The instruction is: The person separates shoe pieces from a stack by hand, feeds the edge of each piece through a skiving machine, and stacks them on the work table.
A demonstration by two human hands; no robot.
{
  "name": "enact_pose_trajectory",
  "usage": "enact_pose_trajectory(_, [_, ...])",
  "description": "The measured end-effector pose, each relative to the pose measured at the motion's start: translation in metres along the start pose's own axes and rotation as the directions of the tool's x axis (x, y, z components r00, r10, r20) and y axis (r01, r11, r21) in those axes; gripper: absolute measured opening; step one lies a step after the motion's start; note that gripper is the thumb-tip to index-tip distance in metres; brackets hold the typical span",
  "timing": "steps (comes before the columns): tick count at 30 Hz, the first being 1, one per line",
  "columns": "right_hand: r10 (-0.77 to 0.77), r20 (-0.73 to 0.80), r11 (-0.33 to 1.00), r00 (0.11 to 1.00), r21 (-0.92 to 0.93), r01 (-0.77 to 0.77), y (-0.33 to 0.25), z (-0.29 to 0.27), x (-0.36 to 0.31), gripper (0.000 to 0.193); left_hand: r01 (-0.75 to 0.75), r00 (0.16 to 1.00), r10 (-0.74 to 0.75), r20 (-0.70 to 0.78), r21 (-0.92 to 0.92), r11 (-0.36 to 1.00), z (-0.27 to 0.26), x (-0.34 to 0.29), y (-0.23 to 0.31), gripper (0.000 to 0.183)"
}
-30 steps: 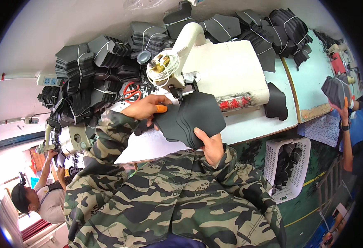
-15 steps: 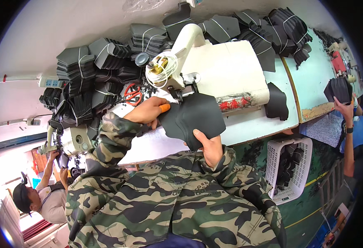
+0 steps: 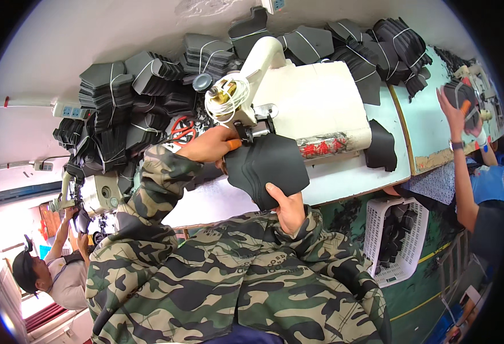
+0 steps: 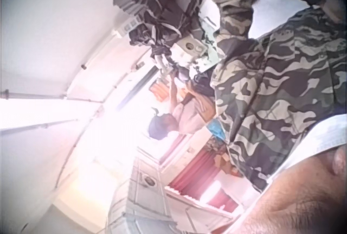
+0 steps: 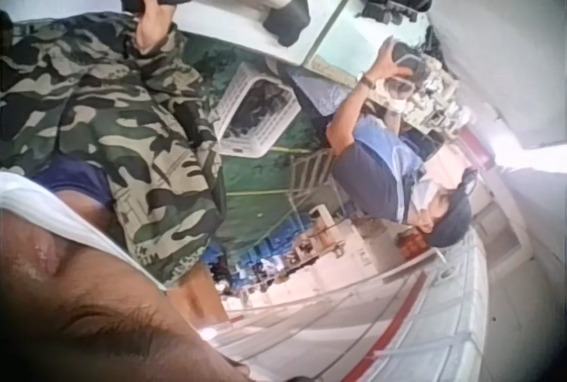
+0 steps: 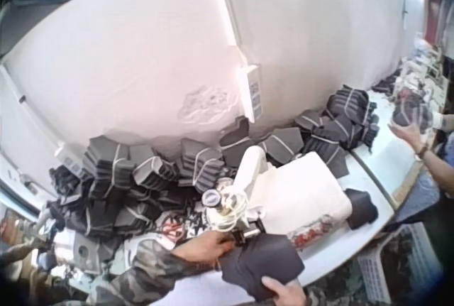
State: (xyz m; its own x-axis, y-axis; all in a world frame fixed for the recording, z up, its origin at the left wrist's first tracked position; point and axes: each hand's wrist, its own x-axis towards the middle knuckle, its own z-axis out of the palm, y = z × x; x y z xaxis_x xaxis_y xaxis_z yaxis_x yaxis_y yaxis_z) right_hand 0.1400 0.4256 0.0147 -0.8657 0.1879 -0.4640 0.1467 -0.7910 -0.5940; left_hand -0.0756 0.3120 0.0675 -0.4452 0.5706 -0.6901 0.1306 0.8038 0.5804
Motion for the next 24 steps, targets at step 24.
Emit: enact_pose_trajectory(24, [-0.605,0.601,-0.382,0.523,-0.795,0.472,-0.077,0.027,-0.025,0.052,-0.058,0.876,0.482,0.002,-0.992,0.11,0.085,-0.031,0.032,0.054])
